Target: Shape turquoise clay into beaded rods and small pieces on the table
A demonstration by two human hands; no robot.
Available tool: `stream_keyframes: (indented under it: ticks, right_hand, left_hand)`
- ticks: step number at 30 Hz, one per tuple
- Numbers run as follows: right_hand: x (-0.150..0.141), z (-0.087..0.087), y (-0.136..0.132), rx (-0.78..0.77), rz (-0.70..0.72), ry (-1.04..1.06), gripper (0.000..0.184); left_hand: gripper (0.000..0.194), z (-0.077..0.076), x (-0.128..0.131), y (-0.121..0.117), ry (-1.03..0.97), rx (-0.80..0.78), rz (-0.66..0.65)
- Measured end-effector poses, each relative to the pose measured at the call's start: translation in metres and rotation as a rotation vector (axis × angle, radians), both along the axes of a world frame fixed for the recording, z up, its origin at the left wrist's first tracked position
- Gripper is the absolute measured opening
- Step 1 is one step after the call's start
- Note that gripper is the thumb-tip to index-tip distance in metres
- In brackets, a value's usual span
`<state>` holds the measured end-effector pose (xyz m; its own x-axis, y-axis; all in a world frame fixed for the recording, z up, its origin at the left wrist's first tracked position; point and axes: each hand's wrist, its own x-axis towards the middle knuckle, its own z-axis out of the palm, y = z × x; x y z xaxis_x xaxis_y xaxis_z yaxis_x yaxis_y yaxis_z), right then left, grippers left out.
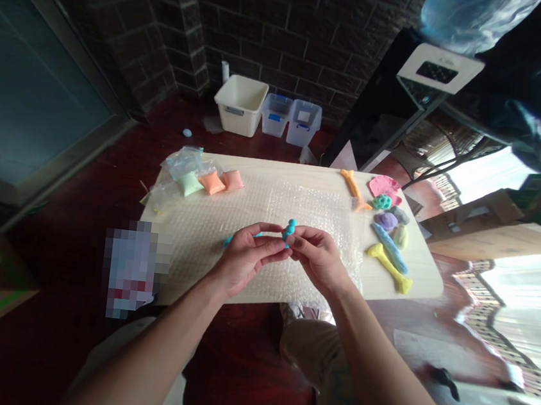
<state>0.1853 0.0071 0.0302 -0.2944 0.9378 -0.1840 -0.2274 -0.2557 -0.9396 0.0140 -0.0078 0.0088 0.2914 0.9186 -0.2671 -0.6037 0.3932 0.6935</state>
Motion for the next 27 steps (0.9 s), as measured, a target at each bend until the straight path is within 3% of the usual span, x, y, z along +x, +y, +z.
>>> stream_keyframes:
  ticks: [7, 16, 20, 27]
  right_hand:
    - [-0.0007, -0.0034, 0.0023, -0.045, -0.094, 0.17, 0.023]
    - [-0.0018, -0.0014, 0.0017, -0.012, -0.062, 0.127, 0.016]
    - [-0.0018, 0.0, 0.0008, 0.0, -0.102, 0.141, 0.016]
    - [-0.0011, -0.0028, -0.0007, 0.11, -0.056, 0.042, 0.015]
  left_hand:
    - [0.037, 0.0024, -0.0019, -0.0007, -0.009, -0.032, -0.008]
    - [0.023, 0.0035, -0.0039, 0.0011, -0.078, 0.005, 0.022]
    - [0.025, 0.0034, -0.0045, 0.0017, -0.099, -0.005, 0.067]
    - [0.029, 0.0042, -0.0013, 0.0021, -0.068, 0.045, 0.009]
